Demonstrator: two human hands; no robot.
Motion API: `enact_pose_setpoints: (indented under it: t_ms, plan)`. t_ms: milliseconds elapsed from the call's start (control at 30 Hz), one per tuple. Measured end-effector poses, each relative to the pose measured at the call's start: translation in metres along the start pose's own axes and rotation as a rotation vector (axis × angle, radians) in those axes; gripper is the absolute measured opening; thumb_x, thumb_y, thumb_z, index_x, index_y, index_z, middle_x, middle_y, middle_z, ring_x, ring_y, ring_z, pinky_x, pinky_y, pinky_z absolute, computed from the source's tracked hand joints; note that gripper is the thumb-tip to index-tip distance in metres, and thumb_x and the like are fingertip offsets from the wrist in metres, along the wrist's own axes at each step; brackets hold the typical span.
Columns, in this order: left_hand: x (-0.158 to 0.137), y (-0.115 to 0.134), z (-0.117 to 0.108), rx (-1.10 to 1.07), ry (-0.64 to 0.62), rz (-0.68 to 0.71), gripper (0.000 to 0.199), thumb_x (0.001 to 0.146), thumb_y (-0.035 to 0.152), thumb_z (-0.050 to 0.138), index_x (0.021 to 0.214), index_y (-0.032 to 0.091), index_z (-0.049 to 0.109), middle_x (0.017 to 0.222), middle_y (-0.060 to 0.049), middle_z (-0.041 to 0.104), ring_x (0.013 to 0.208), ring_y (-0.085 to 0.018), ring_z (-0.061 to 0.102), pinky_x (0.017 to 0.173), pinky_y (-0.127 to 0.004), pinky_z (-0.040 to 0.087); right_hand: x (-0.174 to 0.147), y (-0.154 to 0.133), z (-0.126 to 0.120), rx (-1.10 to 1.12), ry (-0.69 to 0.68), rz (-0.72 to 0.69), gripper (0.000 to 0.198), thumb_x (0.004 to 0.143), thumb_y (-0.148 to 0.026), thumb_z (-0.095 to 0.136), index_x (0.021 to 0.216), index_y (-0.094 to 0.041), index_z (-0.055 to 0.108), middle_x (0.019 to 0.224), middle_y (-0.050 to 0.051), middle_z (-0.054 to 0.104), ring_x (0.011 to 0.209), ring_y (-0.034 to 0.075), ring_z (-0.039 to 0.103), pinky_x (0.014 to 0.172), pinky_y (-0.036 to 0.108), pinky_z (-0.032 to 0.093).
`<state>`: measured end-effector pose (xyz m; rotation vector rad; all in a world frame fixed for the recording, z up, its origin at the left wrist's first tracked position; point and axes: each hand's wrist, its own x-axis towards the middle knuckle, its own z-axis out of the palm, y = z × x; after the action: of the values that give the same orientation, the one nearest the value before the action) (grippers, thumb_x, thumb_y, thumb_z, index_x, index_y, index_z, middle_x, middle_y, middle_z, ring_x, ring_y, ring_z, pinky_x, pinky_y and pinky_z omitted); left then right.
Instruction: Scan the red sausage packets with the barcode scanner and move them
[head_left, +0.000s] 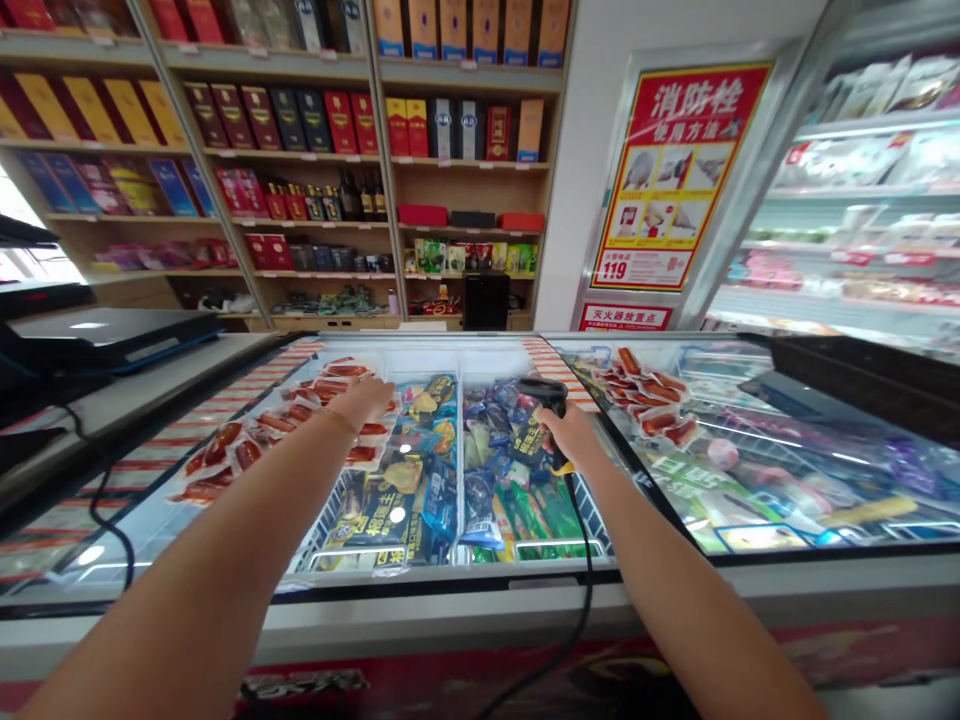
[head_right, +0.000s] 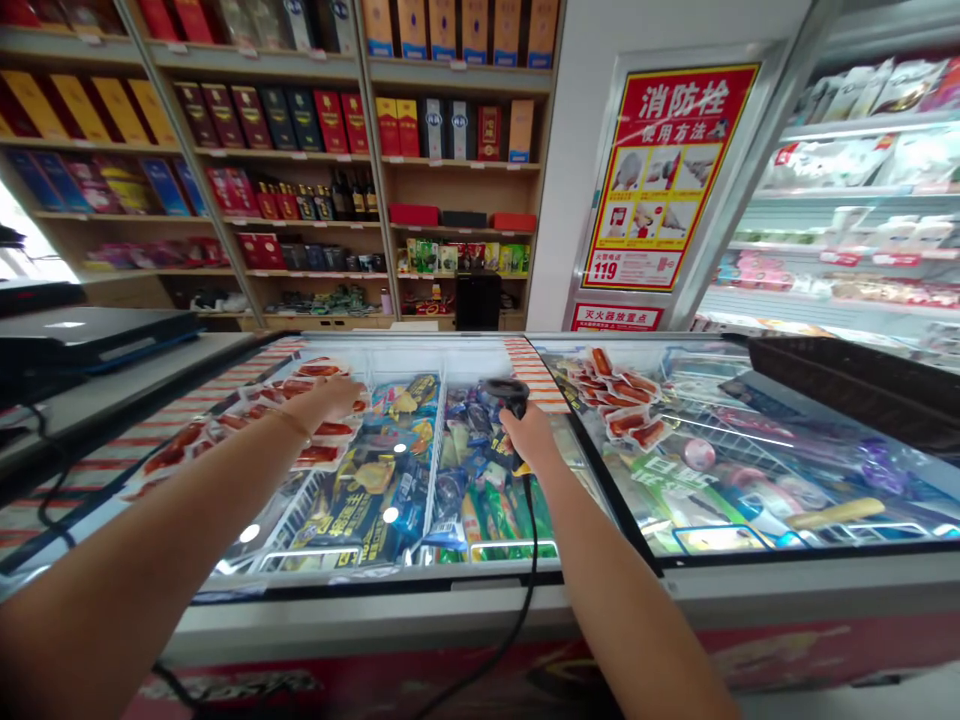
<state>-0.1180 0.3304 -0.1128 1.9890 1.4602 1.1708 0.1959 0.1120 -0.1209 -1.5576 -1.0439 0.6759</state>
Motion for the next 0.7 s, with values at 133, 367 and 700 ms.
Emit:
enact_pose_setpoints:
  t_ms: [133, 367, 700]
  plan:
    - [-0.004, 0.028, 0.019, 0.179, -0.042, 0.126, 0.029, 0.055, 0.004, 0.075, 0.056, 0.019, 0.050, 0.063, -0.002, 0.047, 0.104, -0.033, 0.059, 0.106, -0.051, 0.031, 0.000, 0.002, -0.001, -0.037, 0.015, -0.020, 0.015, 0.076, -0.030, 0.060, 0.081, -0.020, 0.051, 0.059, -0.005, 0.057, 0.036, 0.012, 0.054, 0.037, 0.023, 0.041]
    - [-0.017, 0.080, 0.084, -0.307, 0.103, -0.065, 0.023, 0.059, 0.025, 0.078, 0.072, 0.019, 0.059, 0.069, -0.002, 0.062, 0.073, -0.020, 0.063, 0.075, -0.033, 0.051, -0.005, 0.001, -0.004, -0.133, 0.003, -0.069, 0.014, 0.079, -0.030, 0.058, 0.079, -0.020, 0.048, 0.052, -0.004, 0.056, 0.038, 0.013, 0.057, 0.040, 0.022, 0.041]
    - [-0.054, 0.082, 0.129, -0.730, 0.145, -0.279, 0.026, 0.064, 0.025, 0.074, 0.083, 0.016, 0.059, 0.079, -0.003, 0.068, 0.073, -0.018, 0.068, 0.065, -0.030, 0.055, -0.012, -0.008, -0.002, -0.109, -0.009, -0.074, 0.012, 0.079, -0.028, 0.058, 0.081, -0.021, 0.049, 0.053, -0.004, 0.056, 0.038, 0.014, 0.056, 0.040, 0.022, 0.041]
